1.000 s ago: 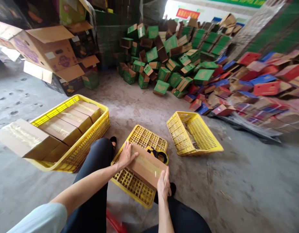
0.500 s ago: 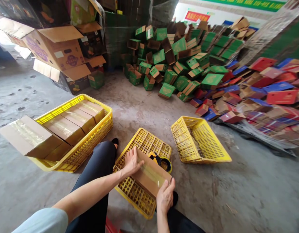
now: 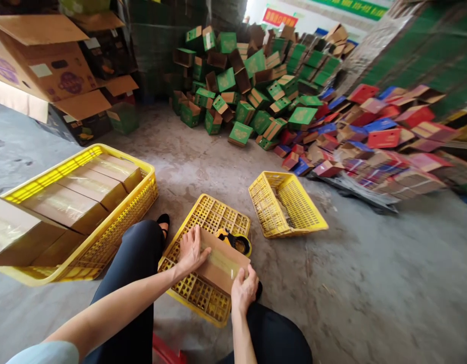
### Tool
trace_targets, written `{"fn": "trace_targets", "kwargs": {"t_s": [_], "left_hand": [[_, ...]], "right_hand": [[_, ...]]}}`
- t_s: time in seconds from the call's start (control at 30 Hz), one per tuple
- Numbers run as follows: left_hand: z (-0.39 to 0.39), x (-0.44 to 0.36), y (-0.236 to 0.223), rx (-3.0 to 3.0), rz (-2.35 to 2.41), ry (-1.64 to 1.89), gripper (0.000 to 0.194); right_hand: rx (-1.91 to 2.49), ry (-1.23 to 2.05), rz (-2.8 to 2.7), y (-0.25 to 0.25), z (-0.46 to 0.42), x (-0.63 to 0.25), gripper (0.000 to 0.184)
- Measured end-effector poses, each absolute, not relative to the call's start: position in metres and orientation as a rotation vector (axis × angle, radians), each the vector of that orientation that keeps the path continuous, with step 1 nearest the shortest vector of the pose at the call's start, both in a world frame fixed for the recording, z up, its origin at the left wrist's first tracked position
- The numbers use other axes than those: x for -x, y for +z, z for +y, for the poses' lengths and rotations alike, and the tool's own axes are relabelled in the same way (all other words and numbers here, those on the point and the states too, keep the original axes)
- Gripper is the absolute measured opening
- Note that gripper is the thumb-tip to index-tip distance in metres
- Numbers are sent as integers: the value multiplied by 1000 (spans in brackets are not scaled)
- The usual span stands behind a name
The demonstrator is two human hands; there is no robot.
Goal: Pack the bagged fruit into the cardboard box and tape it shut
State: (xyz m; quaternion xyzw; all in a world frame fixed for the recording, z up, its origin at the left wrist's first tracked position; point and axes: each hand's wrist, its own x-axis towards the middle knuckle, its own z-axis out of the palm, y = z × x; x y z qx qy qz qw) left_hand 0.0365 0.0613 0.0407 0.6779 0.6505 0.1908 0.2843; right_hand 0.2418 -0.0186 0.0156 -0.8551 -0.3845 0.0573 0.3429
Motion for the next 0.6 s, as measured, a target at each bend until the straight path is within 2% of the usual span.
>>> {"fn": "trace_targets", "kwargs": {"t_s": [0.13, 0.4, 0.6], "left_hand": [[58, -38, 35, -1851, 1764, 512, 91], [55, -40, 24, -1867, 1817, 532, 82], [58, -33, 29, -1774, 1793, 580, 67]], "right_hand": [[2300, 252, -934, 14, -21, -229, 60], [2319, 318, -1041, 18, -23, -215, 85], [2342, 314, -1141, 25, -24, -214, 74]]}}
